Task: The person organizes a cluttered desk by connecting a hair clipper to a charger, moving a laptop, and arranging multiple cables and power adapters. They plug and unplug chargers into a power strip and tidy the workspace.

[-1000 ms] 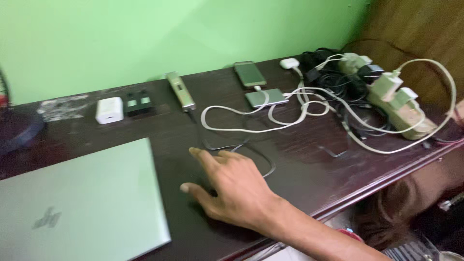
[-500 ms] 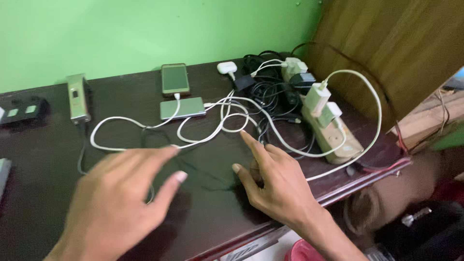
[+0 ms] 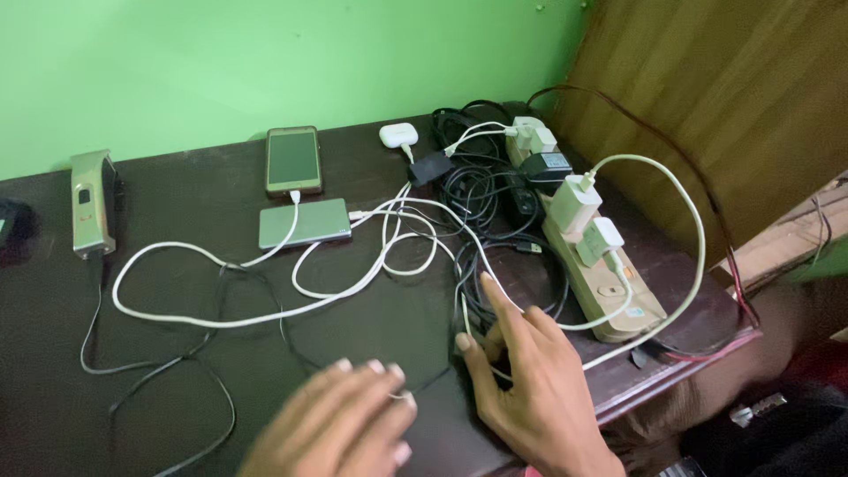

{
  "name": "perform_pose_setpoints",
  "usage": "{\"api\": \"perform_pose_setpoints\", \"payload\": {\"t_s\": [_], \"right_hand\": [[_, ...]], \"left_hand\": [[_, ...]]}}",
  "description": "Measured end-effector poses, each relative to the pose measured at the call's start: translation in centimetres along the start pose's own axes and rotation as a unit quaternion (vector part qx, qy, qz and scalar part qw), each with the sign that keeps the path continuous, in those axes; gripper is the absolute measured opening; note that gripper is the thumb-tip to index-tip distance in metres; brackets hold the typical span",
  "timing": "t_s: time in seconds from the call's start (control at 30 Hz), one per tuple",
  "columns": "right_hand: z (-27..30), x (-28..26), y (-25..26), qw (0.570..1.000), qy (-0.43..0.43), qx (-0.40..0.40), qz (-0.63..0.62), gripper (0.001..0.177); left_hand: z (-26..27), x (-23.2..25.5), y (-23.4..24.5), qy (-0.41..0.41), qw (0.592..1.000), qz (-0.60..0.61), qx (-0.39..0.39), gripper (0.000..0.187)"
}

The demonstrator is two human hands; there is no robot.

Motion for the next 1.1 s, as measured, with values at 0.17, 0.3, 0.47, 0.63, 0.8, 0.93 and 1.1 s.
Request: {"api": "perform_pose_setpoints", "payload": {"t_s": [0.17,0.3,0.47,0.63,0.8,0.93,1.1], "right_hand": [[0.5,0.8,0.3,0.998,-0.031,0.053,0.028,0.064],[0.7,1.6,0.3,0.996,-0.057,0.068,0.029,0.068],[0.7,1.8,0.3,0.996,-0.032,0.075,0.042,0.066],[1.4,2.2,-0.1,0.999,0.02,0.049,-0.005,0.065],[2.1,3.7,0.1,0.998,0.03,0.035,-0.035,0.065],[1.8,4.7,1.2,0.999,0.031,0.012,-0.035,0.068],[1.0,5.0,3.0,0.998,0.039,0.001,-0.051,0.069]], "left_hand": [[2.7,0.0,-1.9,0.052,0.997,-0.055,0.017,0.025],[3.2,-0.5,-2.7,0.091,0.988,-0.113,0.046,0.018],[3.7,-1.2,-3.2,0.133,0.985,-0.107,0.014,0.023],[4.5,-2.8,-3.5,0.095,0.991,-0.089,-0.029,0.029],[4.0,-3.4,-2.6,0.06,0.994,-0.088,-0.003,0.035],[1.1,-3.4,-1.9,0.063,0.995,-0.068,-0.036,0.038],[-4.6,-2.3,-0.9,0.038,0.997,-0.039,-0.051,0.036]]}}
Point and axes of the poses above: each hand's wrist, its own z-axis away from the middle knuckle, its own y-axis out of the back of the hand, x = y × z, the point moved 9 cm from there along -z, towards the middle knuckle, and after that the axes turned 13 degrees about -z, right-handed, at the moved point
